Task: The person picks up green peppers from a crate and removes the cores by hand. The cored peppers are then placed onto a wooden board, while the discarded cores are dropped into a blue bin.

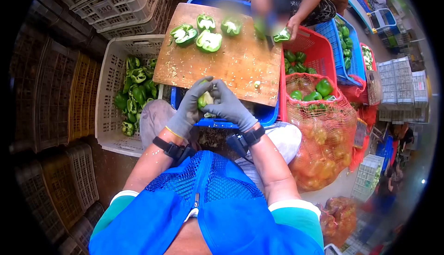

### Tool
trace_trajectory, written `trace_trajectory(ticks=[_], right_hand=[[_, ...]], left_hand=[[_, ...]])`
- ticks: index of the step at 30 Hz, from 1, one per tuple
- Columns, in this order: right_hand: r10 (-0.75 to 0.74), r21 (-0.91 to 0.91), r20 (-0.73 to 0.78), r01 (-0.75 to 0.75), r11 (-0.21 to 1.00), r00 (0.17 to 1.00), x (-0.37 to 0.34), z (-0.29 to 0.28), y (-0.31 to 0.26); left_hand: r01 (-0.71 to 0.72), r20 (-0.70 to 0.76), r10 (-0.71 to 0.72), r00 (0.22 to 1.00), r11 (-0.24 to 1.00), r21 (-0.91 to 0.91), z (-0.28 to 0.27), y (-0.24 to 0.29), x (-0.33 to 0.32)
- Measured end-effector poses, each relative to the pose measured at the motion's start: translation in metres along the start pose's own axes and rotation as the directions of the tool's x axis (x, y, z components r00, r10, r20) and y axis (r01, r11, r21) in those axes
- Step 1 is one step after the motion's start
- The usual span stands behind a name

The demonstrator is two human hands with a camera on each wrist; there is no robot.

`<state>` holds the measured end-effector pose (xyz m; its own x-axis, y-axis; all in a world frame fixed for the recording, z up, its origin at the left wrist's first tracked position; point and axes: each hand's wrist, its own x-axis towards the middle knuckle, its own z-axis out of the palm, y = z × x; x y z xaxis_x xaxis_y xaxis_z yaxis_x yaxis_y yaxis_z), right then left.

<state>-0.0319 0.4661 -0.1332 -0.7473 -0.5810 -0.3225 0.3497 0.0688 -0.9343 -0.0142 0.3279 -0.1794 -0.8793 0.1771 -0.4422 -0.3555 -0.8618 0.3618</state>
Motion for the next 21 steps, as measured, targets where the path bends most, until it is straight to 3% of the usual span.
trace_trajectory(ticks=[3, 4, 6, 7, 10, 13, 14, 15, 16, 17, 19, 20, 21], right_hand=[[-0.121, 0.059, -0.115, 0.128, 0.99, 0.986, 0.006, 0.019, 0.014], [-0.263, -0.09, -0.196, 0.25, 0.964, 0.945, 0.006, 0.028, 0.014], [-0.409, -0.322, -0.291, 0.314, 0.893, 0.865, 0.002, 0.04, 0.01], [-0.47, -0.426, -0.307, 0.322, 0.845, 0.827, -0.001, 0.046, 0.005], [-0.693, -0.688, -0.197, 0.406, 0.602, 0.694, 0.0, 0.064, -0.007], [-0.646, -0.648, -0.257, 0.368, 0.667, 0.719, 0.005, 0.065, -0.001], [-0.48, -0.553, -0.365, 0.229, 0.801, 0.798, 0.001, 0.058, -0.001], [-0.464, -0.618, -0.369, 0.16, 0.769, 0.805, 0.001, 0.044, 0.002], [-0.307, -0.711, -0.181, 0.092, 0.697, 0.934, 0.004, 0.024, -0.002], [-0.102, -0.798, -0.009, 0.054, 0.6, 0.995, 0.011, 0.004, -0.007], [-0.084, -0.929, 0.165, 0.184, 0.323, 0.983, 0.038, -0.026, -0.005], [-0.221, -0.926, 0.086, 0.159, 0.342, 0.972, 0.065, -0.035, -0.003], [-0.351, -0.92, 0.001, 0.138, 0.366, 0.937, 0.091, -0.044, -0.005]], left_hand=[[-0.241, -0.09, 0.245, 0.965, 0.969, 0.048, 0.001, 0.004, 0.005], [-0.325, -0.154, 0.332, 0.931, 0.943, 0.069, 0.003, 0.008, 0.004], [-0.43, -0.267, 0.461, 0.847, 0.887, 0.169, 0.029, 0.022, -0.014], [-0.457, -0.288, 0.477, 0.83, 0.879, 0.137, 0.038, 0.032, -0.021], [-0.514, -0.304, 0.523, 0.796, 0.85, 0.115, 0.042, 0.052, -0.036], [-0.595, -0.353, 0.688, 0.635, 0.726, 0.344, 0.008, 0.08, -0.047], [-0.603, -0.408, 0.718, 0.563, 0.695, 0.39, -0.004, 0.098, -0.055], [-0.634, -0.532, 0.703, 0.472, 0.69, 0.35, -0.014, 0.123, -0.066], [-0.565, -0.409, 0.79, 0.457, 0.613, 0.552, -0.036, 0.143, -0.074], [-0.478, -0.271, 0.845, 0.462, 0.494, 0.726, -0.061, 0.161, -0.08], [-0.307, -0.031, 0.856, 0.516, 0.218, 0.927, -0.082, 0.166, -0.082], [-0.234, 0.054, 0.836, 0.547, 0.09, 0.968, -0.087, 0.164, -0.083], [-0.29, 0.029, 0.795, 0.607, 0.188, 0.938, -0.071, 0.157, -0.084]])
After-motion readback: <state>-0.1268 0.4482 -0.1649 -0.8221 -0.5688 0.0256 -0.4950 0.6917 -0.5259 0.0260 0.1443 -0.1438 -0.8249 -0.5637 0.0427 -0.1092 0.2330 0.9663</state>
